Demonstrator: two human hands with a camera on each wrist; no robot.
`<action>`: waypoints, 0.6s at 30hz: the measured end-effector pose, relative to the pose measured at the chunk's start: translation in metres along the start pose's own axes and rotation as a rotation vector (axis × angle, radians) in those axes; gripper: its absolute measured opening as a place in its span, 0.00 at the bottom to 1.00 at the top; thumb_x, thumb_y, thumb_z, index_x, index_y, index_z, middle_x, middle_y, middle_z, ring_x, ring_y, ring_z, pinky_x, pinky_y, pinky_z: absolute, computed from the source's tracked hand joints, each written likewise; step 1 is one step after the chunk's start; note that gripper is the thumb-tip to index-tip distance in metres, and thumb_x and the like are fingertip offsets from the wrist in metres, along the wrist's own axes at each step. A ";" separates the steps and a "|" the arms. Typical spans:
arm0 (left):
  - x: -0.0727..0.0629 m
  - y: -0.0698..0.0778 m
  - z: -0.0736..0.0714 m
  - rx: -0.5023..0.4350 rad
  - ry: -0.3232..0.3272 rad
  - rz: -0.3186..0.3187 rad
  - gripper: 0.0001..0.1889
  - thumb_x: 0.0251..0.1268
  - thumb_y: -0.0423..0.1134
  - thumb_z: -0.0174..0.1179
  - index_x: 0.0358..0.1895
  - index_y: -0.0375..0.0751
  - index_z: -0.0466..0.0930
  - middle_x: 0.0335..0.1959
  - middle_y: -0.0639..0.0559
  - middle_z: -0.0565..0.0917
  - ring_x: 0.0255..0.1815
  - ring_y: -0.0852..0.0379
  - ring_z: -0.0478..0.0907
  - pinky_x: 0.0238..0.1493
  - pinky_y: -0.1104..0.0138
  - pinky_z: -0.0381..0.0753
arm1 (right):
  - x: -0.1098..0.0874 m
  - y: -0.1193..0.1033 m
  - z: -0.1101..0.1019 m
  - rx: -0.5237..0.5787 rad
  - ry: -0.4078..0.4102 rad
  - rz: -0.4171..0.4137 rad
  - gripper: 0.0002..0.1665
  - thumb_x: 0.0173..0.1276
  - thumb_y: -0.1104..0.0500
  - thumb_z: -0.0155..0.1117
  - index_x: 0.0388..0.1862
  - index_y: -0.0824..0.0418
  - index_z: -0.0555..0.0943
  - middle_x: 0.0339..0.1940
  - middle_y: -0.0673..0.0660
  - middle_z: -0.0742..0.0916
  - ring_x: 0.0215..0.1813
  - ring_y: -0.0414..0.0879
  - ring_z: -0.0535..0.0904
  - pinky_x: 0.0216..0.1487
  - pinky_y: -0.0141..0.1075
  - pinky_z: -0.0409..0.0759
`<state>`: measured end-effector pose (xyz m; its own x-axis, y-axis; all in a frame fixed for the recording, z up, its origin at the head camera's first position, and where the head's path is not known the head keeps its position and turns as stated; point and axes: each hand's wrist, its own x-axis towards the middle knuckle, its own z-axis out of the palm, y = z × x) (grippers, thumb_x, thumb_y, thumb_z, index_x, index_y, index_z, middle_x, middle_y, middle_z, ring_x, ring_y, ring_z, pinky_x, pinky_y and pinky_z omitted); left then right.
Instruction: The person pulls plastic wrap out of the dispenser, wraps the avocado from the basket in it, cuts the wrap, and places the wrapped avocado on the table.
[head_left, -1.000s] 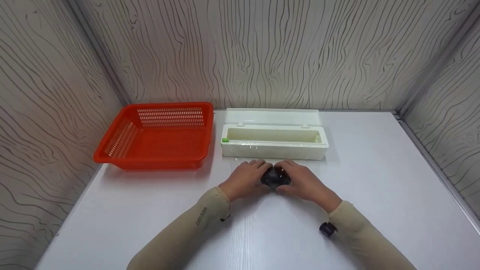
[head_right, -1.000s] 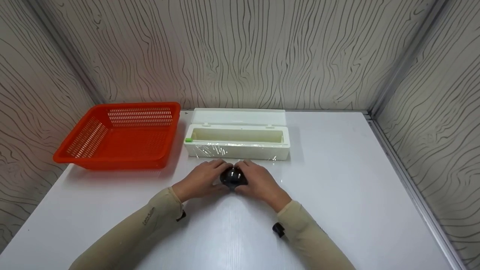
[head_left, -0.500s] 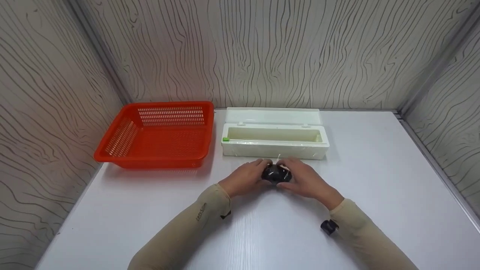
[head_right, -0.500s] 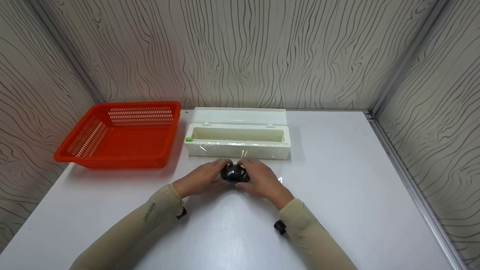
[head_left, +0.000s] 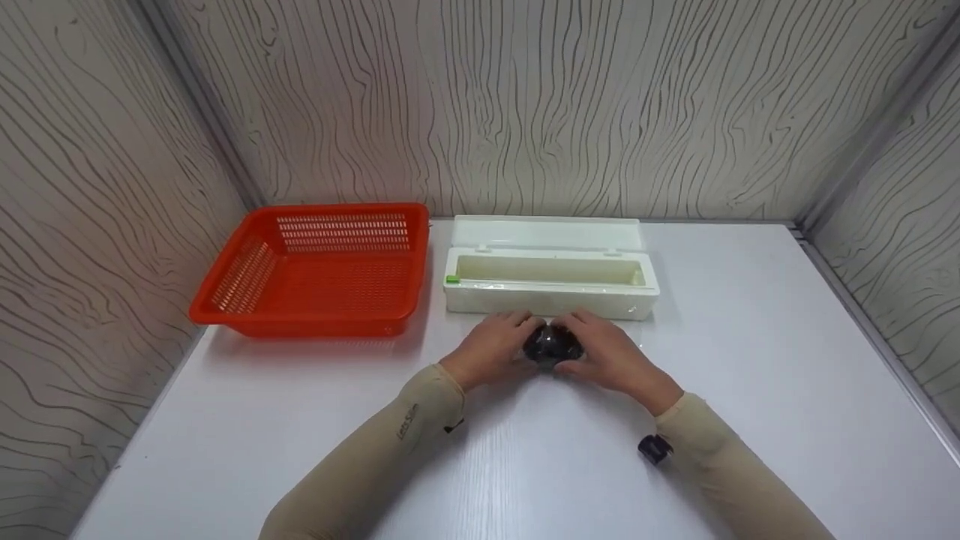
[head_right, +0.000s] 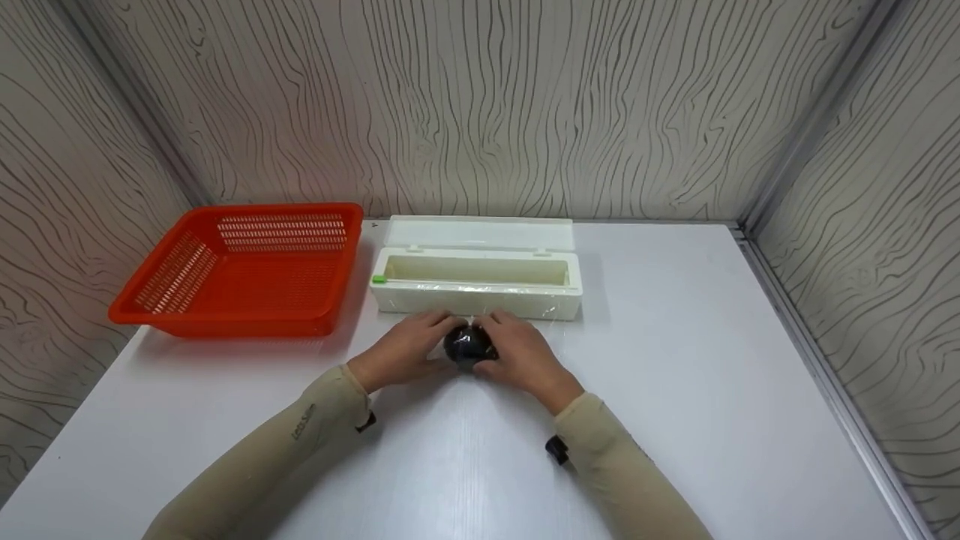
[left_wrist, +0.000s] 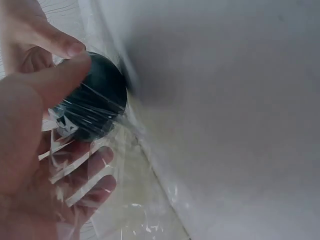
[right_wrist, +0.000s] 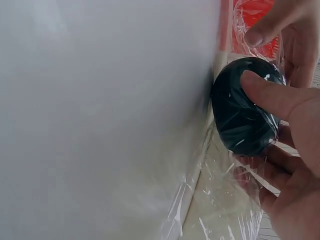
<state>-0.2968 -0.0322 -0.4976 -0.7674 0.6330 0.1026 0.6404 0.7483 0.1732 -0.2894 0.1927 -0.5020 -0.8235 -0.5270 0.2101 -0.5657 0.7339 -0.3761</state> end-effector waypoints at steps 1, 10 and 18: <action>0.000 0.000 0.000 -0.002 0.008 0.017 0.31 0.68 0.47 0.70 0.71 0.47 0.71 0.63 0.48 0.79 0.66 0.50 0.78 0.70 0.57 0.77 | 0.000 0.000 0.000 -0.003 -0.001 -0.003 0.38 0.57 0.54 0.83 0.64 0.61 0.78 0.56 0.59 0.84 0.60 0.57 0.83 0.64 0.54 0.81; 0.001 -0.004 0.001 -0.118 0.009 0.042 0.28 0.71 0.38 0.67 0.72 0.45 0.70 0.63 0.46 0.78 0.65 0.50 0.80 0.68 0.58 0.79 | 0.002 0.001 0.000 -0.050 0.011 -0.005 0.41 0.55 0.52 0.84 0.65 0.61 0.77 0.59 0.61 0.85 0.63 0.59 0.82 0.65 0.55 0.80; 0.000 -0.009 -0.001 -0.113 0.028 -0.008 0.29 0.76 0.48 0.62 0.76 0.51 0.67 0.66 0.49 0.80 0.67 0.50 0.79 0.71 0.56 0.76 | 0.003 0.001 0.000 -0.124 0.036 -0.022 0.41 0.55 0.53 0.84 0.66 0.60 0.78 0.60 0.62 0.84 0.63 0.59 0.81 0.65 0.55 0.80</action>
<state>-0.3028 -0.0390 -0.4981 -0.7742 0.6199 0.1278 0.6274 0.7251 0.2838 -0.2926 0.1922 -0.5016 -0.8107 -0.5292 0.2503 -0.5827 0.7711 -0.2569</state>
